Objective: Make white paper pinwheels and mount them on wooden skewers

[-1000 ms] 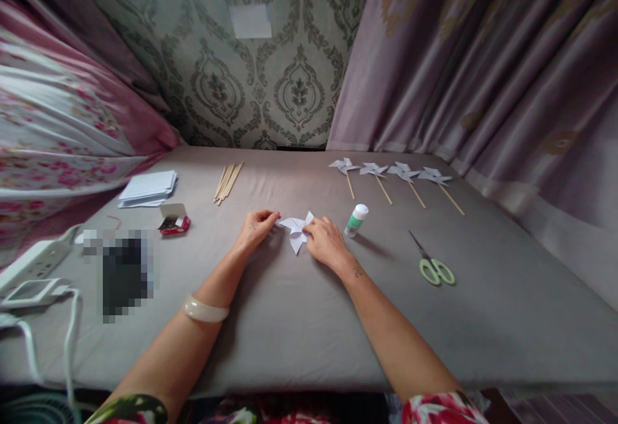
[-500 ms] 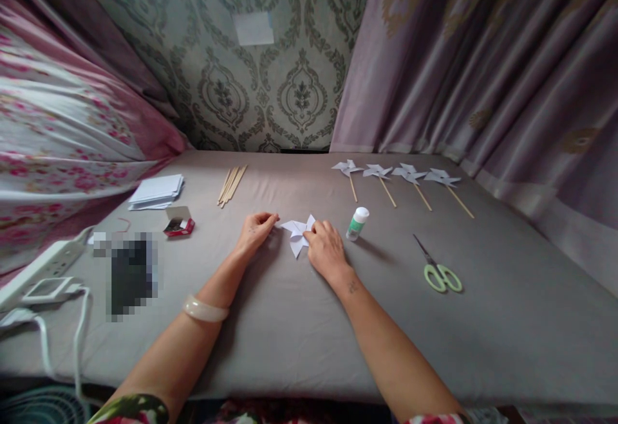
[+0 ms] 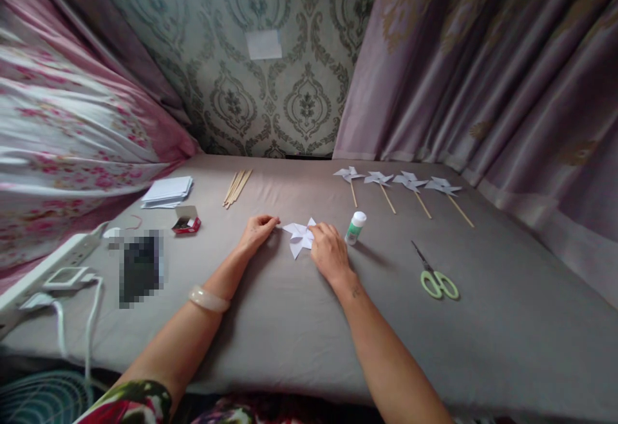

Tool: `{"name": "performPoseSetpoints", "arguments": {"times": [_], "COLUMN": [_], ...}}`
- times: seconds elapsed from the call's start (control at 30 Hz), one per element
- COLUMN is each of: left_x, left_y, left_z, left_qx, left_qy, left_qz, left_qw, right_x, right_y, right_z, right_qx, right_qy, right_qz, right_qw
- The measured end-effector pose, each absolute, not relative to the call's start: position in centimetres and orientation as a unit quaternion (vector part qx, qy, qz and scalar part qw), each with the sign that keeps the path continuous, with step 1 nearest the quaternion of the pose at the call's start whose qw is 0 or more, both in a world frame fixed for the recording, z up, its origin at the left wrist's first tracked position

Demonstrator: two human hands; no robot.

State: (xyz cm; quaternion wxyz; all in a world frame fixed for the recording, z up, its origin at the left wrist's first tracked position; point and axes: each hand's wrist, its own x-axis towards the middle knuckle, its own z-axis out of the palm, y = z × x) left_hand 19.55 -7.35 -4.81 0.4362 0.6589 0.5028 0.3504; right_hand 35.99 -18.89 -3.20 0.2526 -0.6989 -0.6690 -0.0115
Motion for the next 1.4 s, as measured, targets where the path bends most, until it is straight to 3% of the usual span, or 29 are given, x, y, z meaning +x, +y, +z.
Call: {"name": "performPoseSetpoints", "arguments": {"times": [0.13,0.23,0.5,0.67,0.9,1.1,1.4], "left_x": [19.6,19.4,12.8,6.6,1.2,-0.4,0.3], "left_y": [-7.3,-7.8,-11.8,-12.7,-10.9,-7.6,-2.6], "left_z": [-5.2,-5.1,-3.3,-2.9,-3.4,-2.4,-2.0], "left_qx": [0.645,0.645,0.645,0.597,0.573,0.611,0.664], "left_qy": [0.512,0.513,0.520,0.584,0.641,0.696,0.701], "left_qz": [0.351,0.340,0.350,0.401,0.437,0.354,0.243], "left_qw": [0.446,0.452,0.438,0.376,0.264,0.128,0.093], "right_x": [35.8,35.0,32.7,32.2,31.9,31.3,30.3], "right_y": [-20.1,-20.8,-21.0,-21.3,-21.5,-21.7,-22.1], "right_z": [-1.6,-1.0,-3.0,-3.2,-3.6,-3.8,-4.6], "right_qx": [-0.665,-0.642,-0.569,-0.528,-0.483,-0.454,-0.434], "right_qy": [-0.600,-0.595,-0.716,-0.773,-0.802,-0.830,-0.866], "right_qz": [-0.077,-0.076,-0.021,-0.019,-0.049,-0.031,-0.021], "right_qw": [0.439,0.478,0.403,0.350,0.348,0.323,0.247]}}
